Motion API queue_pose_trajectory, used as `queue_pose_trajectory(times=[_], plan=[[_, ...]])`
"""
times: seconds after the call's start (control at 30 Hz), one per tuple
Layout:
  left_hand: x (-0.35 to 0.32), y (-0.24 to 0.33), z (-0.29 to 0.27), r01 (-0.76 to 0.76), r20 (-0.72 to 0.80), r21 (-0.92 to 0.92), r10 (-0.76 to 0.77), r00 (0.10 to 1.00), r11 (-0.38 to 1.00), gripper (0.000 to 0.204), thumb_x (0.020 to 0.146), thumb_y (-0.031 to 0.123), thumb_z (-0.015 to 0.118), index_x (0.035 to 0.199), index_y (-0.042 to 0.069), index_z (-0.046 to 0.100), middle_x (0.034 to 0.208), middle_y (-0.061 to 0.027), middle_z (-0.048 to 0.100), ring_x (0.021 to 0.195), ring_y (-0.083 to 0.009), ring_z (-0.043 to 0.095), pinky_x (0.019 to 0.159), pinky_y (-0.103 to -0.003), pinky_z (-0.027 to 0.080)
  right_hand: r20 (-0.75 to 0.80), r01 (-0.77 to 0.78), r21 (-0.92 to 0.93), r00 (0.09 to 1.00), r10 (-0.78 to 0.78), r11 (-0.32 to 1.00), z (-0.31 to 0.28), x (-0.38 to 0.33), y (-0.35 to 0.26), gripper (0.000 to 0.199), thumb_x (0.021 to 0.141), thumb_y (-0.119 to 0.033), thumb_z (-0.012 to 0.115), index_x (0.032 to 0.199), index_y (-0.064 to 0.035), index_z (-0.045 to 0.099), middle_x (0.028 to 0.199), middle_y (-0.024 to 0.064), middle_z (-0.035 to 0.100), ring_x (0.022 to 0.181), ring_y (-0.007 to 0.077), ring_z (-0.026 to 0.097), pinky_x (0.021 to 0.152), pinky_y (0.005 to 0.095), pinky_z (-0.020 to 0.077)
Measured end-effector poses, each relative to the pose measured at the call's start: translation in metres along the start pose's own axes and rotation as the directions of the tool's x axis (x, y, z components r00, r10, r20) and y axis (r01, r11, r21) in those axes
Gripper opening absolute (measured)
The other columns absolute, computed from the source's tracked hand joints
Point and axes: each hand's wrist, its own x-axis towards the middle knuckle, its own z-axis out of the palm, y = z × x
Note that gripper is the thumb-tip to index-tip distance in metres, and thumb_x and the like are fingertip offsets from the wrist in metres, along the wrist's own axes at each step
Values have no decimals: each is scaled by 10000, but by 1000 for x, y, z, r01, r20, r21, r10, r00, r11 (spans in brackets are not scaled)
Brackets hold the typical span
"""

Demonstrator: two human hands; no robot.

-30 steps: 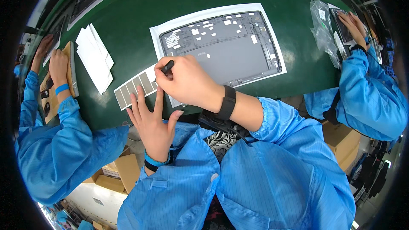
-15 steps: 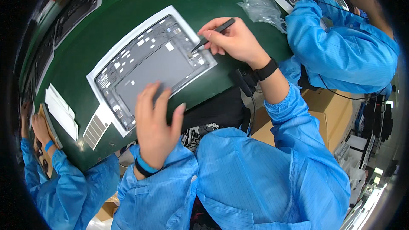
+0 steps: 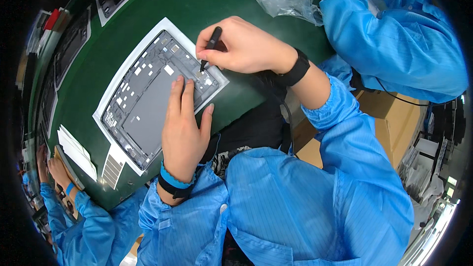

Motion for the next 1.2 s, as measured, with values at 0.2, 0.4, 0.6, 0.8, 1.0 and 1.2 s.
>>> queue_pose_trajectory(times=[0.2,0.4,0.6,0.8,1.0,1.2], plan=[[3,0,0,-16,-16,50,17,1000,999,534,901,186,657,1356,-28,480,1414,-239,459,1294,-415,477,1025,-441,447,82,148,-160,987,-137,976,-4,10,-2,155,844,-129,632,862,19,675,691,132,652,604,222,609,585,327,466],[13,18,5,2,-59,253,13,998,967,580,853,329,707,1310,6,556,1263,-241,531,1151,-386,539,924,-428,475,103,164,-177,984,-147,971,-4,7,-8,153,842,-127,632,872,18,669,679,150,634,595,246,603,576,343,455],[10,17,2,36,-102,341,-2,995,939,672,799,443,726,1299,21,571,1309,-235,489,1206,-408,466,987,-470,426,-583,254,315,812,-25,915,0,-11,2,249,1013,-193,530,1056,21,650,775,58,684,683,69,619,579,182,459],[-58,-52,-73,558,-444,126,-456,771,820,391,951,253,607,1186,-59,576,1093,-245,602,1011,-416,577,912,-463,446,-165,43,-266,982,-90,963,41,-40,5,336,920,-119,612,1253,-86,586,1182,174,636,1172,388,542,1008,456,429],[-82,-97,-67,577,-382,422,-440,813,699,200,889,127,590,838,-66,588,886,-257,573,867,-418,537,813,-502,424,-259,49,-556,938,-229,830,76,-51,5,273,862,-60,643,1134,-69,619,1214,120,655,1232,359,538,993,442,427],[-67,-84,-108,582,-362,-229,-624,693,780,280,1002,177,487,983,-92,565,882,-278,625,830,-428,606,753,-473,482,-352,-14,-439,923,-157,898,89,-48,-11,263,861,3,602,1115,-57,634,1138,164,672,1115,370,608,928,444,470]])
